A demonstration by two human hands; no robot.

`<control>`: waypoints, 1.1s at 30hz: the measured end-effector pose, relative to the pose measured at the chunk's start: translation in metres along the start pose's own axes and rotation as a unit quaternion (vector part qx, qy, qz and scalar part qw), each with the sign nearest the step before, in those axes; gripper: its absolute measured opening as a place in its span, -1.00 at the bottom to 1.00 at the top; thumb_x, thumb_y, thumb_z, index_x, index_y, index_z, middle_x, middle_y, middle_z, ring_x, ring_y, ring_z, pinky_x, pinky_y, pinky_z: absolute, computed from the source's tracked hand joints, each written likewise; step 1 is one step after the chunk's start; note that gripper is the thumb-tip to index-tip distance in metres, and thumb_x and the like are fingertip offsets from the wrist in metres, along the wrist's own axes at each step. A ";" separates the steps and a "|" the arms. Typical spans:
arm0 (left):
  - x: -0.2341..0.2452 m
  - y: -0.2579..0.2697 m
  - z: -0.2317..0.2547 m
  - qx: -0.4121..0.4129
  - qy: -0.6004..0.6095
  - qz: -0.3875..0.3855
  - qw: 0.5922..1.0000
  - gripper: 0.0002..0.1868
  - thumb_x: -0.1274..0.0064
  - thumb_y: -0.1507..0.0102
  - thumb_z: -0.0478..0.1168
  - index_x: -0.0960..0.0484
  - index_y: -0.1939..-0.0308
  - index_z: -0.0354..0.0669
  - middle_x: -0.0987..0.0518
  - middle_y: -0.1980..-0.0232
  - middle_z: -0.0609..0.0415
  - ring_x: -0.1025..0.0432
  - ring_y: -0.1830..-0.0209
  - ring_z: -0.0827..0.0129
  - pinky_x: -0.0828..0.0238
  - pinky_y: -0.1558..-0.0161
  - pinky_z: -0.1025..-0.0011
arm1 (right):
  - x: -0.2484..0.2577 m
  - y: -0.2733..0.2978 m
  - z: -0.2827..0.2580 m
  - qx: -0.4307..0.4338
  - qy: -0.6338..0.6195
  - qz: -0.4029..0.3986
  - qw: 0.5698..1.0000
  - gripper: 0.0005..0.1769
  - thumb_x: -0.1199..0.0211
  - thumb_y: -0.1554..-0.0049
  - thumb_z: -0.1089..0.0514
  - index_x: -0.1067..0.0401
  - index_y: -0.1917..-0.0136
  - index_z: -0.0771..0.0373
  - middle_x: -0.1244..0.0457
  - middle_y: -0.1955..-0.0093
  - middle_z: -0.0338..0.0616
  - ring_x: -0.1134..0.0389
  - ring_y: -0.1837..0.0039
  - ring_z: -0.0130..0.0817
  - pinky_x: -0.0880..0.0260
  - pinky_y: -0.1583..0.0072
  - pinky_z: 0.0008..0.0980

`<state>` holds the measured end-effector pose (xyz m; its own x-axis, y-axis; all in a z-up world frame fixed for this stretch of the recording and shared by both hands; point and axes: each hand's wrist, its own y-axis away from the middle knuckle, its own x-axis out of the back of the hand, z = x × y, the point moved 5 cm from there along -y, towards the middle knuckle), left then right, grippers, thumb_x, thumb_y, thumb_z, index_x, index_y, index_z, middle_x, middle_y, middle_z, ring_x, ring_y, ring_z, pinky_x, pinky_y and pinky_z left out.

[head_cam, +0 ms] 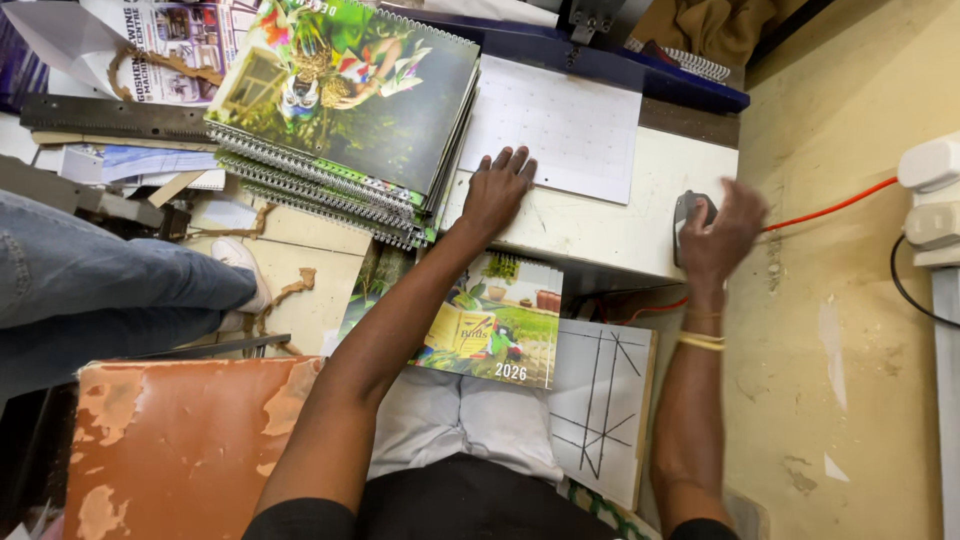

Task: The person places a calendar book into a binding machine, presses the handle to secure the spiral binding, and removes the finished calendar. This process is repeated for multiple calendar books.

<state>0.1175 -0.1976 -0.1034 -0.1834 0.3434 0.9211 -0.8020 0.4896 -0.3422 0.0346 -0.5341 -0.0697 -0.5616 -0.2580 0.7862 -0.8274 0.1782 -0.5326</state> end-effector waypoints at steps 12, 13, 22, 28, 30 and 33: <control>0.001 0.010 0.012 -0.057 -0.101 0.216 0.969 -0.75 -0.06 -0.32 -0.22 -0.66 -0.08 -0.02 -0.67 -0.08 -0.06 -0.60 -0.07 0.05 -0.49 -0.10 0.00 | -0.148 0.029 -0.191 -0.428 -0.768 -0.100 0.466 -0.33 -0.21 -0.29 -0.02 0.05 -0.38 0.43 0.13 -0.40 0.18 -0.04 -0.47 0.24 -0.07 -0.49 0.18; 0.004 0.009 0.011 -0.053 -0.045 0.211 0.975 -0.77 -0.08 -0.32 -0.20 -0.69 -0.05 -0.01 -0.69 -0.04 -0.05 -0.62 -0.03 0.05 -0.49 -0.13 0.03 | -0.152 0.027 -0.186 -0.466 -0.741 0.017 0.483 -0.70 -0.25 -0.28 0.28 -0.17 -0.11 0.41 -0.03 -0.09 0.02 -0.37 -0.23 0.31 -0.46 -0.30 0.30; 0.090 0.063 0.019 0.034 0.143 0.187 0.971 -0.81 0.00 -0.41 -0.09 -0.72 0.04 0.07 -0.73 0.10 0.07 -0.66 0.13 0.21 -0.54 -0.12 0.19 | 0.018 0.041 -0.076 -0.165 -0.243 0.277 0.915 -0.81 -0.20 -0.34 0.09 -0.54 -0.09 0.21 -0.37 -0.04 -0.01 -0.39 -0.05 -0.17 -0.32 -0.22 -0.20; 0.091 0.073 0.046 -0.014 0.143 0.206 0.968 -0.86 -0.11 -0.31 -0.24 -0.72 0.09 0.01 -0.70 0.35 0.04 -0.65 0.33 0.21 -0.62 0.11 0.27 | -0.003 -0.034 -0.179 0.184 -0.170 0.229 0.941 -0.67 -0.08 -0.38 0.17 -0.67 -0.11 0.24 -0.45 -0.08 0.06 -0.44 -0.20 0.04 -0.29 -0.35 -0.01; 0.084 0.076 0.054 -0.028 0.127 0.203 0.970 -0.87 -0.11 -0.31 -0.24 -0.72 0.09 0.01 -0.70 0.36 0.04 -0.65 0.32 0.22 -0.61 0.09 0.28 | -0.046 -0.018 -0.184 0.219 -0.071 0.189 0.955 -0.71 -0.09 -0.24 0.26 -0.62 -0.09 0.17 -0.40 0.01 -0.05 -0.41 -0.11 -0.04 -0.33 -0.25 -0.08; 0.050 0.072 0.040 -0.042 0.085 0.203 0.975 -0.83 -0.10 -0.28 -0.26 -0.72 0.07 0.02 -0.70 0.31 0.07 -0.65 0.25 0.24 -0.57 0.03 0.29 | -0.074 0.000 -0.216 0.264 -0.015 0.105 0.959 -0.69 -0.17 -0.12 0.33 -0.58 -0.10 0.15 -0.38 0.00 -0.12 -0.40 -0.12 -0.11 -0.35 -0.22 -0.15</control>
<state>0.0283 -0.1775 -0.0748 -0.3743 0.6464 0.6649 -0.6314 0.3474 -0.6932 0.0763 -0.3100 -0.0603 -0.7096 -0.2982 0.6384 -0.5767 -0.2747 -0.7694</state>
